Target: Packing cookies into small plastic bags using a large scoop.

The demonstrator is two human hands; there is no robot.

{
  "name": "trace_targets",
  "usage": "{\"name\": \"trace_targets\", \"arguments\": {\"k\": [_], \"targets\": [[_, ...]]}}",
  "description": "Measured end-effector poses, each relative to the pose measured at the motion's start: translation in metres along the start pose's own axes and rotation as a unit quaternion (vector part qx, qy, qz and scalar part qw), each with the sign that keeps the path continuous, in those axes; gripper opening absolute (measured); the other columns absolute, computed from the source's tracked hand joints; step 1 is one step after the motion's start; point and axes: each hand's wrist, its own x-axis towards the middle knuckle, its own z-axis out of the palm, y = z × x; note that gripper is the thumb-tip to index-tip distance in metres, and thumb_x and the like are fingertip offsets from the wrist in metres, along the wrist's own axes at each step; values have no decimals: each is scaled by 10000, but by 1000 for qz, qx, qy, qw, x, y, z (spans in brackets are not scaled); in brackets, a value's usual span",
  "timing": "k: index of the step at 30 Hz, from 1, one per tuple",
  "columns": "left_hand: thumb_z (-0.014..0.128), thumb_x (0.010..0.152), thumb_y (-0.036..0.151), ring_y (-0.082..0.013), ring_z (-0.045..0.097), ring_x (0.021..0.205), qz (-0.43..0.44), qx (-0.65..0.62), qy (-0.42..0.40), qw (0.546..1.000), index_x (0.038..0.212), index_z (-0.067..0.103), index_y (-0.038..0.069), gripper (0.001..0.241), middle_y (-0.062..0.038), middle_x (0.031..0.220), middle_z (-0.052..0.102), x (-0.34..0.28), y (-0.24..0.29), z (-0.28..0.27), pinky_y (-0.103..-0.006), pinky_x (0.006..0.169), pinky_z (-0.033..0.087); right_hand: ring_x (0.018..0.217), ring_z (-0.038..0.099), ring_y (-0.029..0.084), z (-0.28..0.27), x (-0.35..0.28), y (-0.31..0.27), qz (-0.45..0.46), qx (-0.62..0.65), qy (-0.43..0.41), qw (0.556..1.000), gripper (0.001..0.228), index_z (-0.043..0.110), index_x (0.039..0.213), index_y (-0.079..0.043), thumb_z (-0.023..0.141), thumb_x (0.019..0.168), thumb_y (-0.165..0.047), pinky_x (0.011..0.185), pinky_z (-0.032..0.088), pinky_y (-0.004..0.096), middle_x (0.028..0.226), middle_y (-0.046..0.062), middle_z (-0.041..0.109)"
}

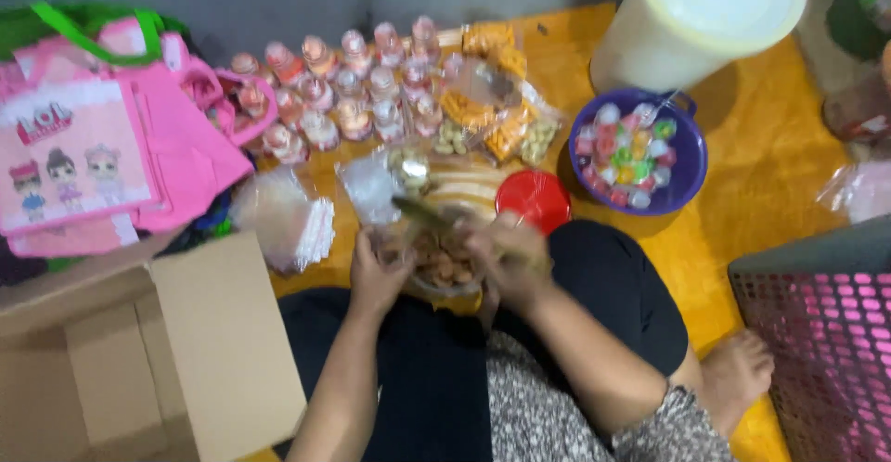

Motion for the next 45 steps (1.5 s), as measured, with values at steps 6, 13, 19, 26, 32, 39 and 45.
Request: {"name": "trace_targets", "arguments": {"k": [6,13,19,26,32,39,45], "targets": [[864,788,231,-362,630,1166,-101,-35,-2,994,1337,427,94,715,-189,1256,628,8,-7,-11,-475,954,601,506,547,148,-24,-2,41,180,54,-68,980,211,794,844,-104,671,994,-184,518,473,290,589,69,684],[872,766,310,-332,624,1231,-174,-39,-59,982,1311,508,135,678,-141,1362,630,13,-11,-15,-466,1007,542,654,714,246,-17,-36,77,192,69,-125,971,166,820,1083,-141,736,939,-136,643,559,349,831,145,780],[892,761,308,-351,543,1350,-176,-62,-94,978,1275,526,94,666,-178,1395,604,16,5,-14,-461,1072,491,757,722,306,-10,-46,91,179,5,-153,972,183,812,1111,-186,720,953,-168,747,557,375,866,87,789],[851,794,305,-410,485,1389,-177,-63,-110,976,1331,476,68,697,-216,1432,561,15,24,-20,-497,1089,469,697,667,290,-20,-48,107,214,-4,-149,965,187,804,1114,-207,671,985,-230,716,544,386,709,67,727],[862,779,349,-414,492,1377,-188,-52,-138,971,1366,454,83,763,-207,1439,558,17,25,-21,-493,1098,465,682,673,340,-11,-43,103,241,12,-206,948,219,794,1122,-199,611,1021,-263,695,541,425,721,165,708],[867,768,309,-425,453,1407,-196,-30,-194,961,1406,447,134,784,-227,1470,531,12,37,-25,-559,1171,371,764,698,266,0,-45,119,284,53,-204,935,237,802,1117,-158,585,1044,-221,777,556,402,805,176,749],[879,756,355,-404,409,1450,-186,-9,-210,960,1384,468,150,778,-205,1485,528,9,45,-28,-566,1200,322,779,717,342,9,-42,118,229,72,-233,942,200,805,1106,-145,636,1011,-190,775,557,429,768,215,710]]}}
